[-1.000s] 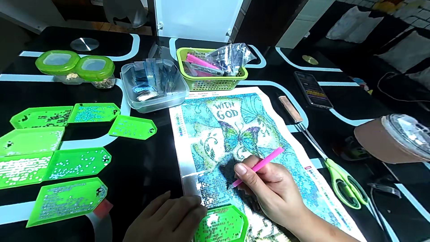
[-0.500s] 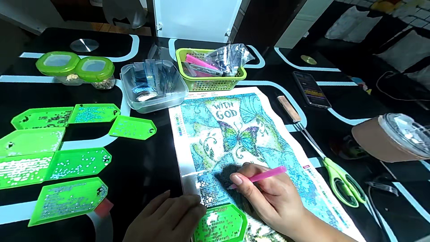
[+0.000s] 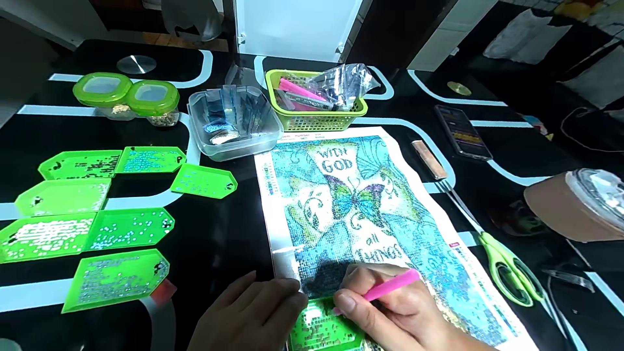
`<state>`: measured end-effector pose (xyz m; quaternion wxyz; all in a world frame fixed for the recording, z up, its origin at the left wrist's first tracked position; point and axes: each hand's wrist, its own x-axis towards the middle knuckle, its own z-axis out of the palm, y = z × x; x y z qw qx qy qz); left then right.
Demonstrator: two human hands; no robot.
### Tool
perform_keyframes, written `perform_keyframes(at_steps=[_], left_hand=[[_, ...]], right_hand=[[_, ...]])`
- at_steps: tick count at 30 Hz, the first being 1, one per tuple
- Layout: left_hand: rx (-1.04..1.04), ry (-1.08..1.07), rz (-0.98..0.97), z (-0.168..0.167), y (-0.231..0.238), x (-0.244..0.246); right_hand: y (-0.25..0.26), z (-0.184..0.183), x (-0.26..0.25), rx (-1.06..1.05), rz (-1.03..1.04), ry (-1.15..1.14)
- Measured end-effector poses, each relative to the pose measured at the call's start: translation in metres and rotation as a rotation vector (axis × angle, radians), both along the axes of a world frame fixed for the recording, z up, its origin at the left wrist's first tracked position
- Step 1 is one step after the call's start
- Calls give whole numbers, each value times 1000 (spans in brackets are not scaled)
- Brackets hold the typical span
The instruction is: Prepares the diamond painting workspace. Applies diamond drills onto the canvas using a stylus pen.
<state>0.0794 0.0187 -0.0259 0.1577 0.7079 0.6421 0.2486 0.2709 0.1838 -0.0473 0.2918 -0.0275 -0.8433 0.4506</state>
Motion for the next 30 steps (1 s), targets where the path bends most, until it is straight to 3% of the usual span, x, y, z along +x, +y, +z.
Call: perform_keyframes(at_steps=[16, 23, 30], left_hand=[[14, 11, 3, -2, 1, 1], [-33, 0, -18, 1, 2, 0], [-38, -5, -20, 2, 1, -1]], right_hand=[[-1, 2, 1, 6, 20, -5], [10, 1, 5, -361, -292, 27], [11, -7, 6, -271, -326, 22]])
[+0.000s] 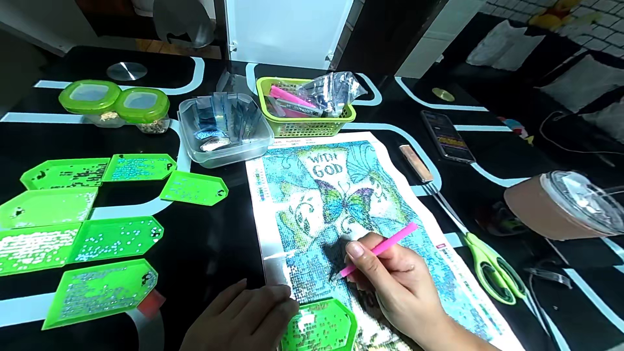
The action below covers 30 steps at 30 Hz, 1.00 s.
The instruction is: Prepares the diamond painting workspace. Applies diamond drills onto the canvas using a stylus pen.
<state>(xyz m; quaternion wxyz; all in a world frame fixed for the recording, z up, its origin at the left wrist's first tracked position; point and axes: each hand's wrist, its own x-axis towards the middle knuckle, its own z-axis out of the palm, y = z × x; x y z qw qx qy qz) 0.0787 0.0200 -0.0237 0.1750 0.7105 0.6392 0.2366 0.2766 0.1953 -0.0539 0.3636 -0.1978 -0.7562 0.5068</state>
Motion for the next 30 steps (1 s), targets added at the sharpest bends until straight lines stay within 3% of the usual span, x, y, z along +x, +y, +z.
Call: perform_keyframes(at_steps=[14, 24, 30], left_hand=[[7, 4, 2, 0, -1, 0], [6, -4, 7, 0, 0, 0], [16, 4, 5, -1, -1, -1]], right_hand=[[1, 1, 0, 121, -1, -57], [-5, 7, 2, 458, 1, -170], [4, 28, 13, 129, 99, -259]])
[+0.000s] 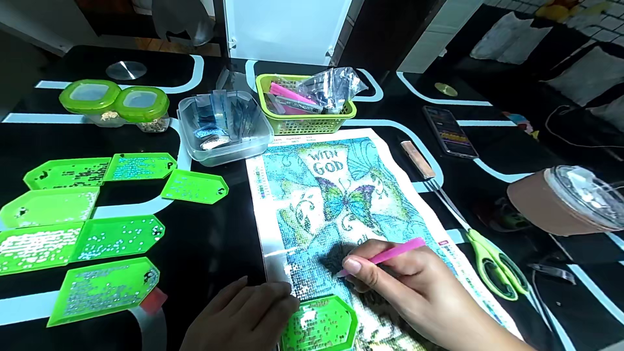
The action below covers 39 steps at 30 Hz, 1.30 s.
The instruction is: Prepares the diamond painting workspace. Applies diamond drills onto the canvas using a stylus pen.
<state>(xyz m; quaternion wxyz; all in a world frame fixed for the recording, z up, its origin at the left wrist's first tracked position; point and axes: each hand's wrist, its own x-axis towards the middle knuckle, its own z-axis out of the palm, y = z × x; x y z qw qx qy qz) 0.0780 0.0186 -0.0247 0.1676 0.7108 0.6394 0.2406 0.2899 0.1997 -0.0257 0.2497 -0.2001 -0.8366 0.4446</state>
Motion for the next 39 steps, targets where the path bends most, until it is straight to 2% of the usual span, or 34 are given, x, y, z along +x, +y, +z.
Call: perform_keyframes(at_steps=[3, 6, 12, 33, 36, 39], left_hand=[[0, -4, 8, 0, 0, 1], [9, 5, 14, 0, -1, 1], [19, -8, 24, -2, -1, 1], [42, 24, 21, -4, 0, 2], [35, 21, 21, -4, 1, 2], [19, 12, 18, -2, 1, 2]], right_hand=[[-6, -5, 0, -85, -14, 152], [-17, -11, -2, -64, 48, 207], [-29, -17, -5, 39, 197, 185], [-28, -19, -6, 86, 210, 173], [-26, -18, -6, -29, 195, 215], [-20, -12, -7, -281, 89, 248]])
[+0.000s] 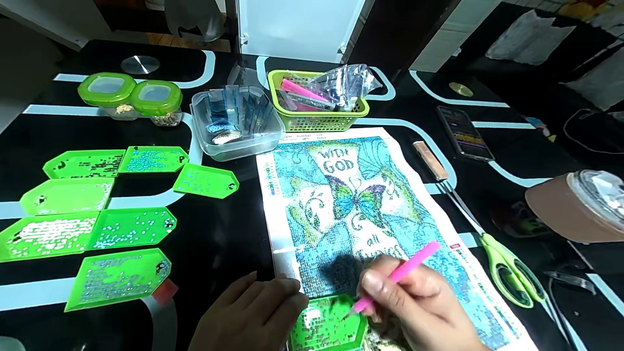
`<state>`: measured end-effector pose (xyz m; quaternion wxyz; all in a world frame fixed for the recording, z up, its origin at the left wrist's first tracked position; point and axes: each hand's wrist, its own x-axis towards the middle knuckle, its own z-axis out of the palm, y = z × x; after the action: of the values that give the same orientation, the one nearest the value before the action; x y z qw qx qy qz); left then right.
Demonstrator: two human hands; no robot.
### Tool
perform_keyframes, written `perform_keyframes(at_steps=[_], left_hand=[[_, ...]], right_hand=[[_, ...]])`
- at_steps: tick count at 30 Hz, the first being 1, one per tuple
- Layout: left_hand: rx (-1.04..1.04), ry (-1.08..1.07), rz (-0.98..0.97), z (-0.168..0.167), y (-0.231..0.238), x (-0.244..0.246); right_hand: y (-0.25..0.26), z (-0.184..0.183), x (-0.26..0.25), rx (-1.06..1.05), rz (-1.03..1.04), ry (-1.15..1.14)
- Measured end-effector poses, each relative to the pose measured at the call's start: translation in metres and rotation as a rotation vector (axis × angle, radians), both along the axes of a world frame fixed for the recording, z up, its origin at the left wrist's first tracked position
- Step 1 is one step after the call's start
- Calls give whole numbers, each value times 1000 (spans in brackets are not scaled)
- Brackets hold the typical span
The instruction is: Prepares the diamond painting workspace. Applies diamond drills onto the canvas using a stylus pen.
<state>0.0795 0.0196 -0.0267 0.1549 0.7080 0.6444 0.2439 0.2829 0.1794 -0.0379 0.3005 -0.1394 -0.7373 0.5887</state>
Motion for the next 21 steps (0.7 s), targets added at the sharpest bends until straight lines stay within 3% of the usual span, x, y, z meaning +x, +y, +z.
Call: perform_keyframes(at_steps=[3, 5, 12, 21], left_hand=[[-25, -11, -11, 2, 1, 0], [-37, -17, -20, 3, 1, -1], [-54, -33, -20, 4, 1, -1], [-45, -26, -21, 4, 1, -1]], right_hand=[[13, 7, -3, -191, -143, -12], [24, 9, -5, -205, -195, -40], [30, -9, -10, 97, -149, -54], [29, -13, -9, 198, -126, -47]])
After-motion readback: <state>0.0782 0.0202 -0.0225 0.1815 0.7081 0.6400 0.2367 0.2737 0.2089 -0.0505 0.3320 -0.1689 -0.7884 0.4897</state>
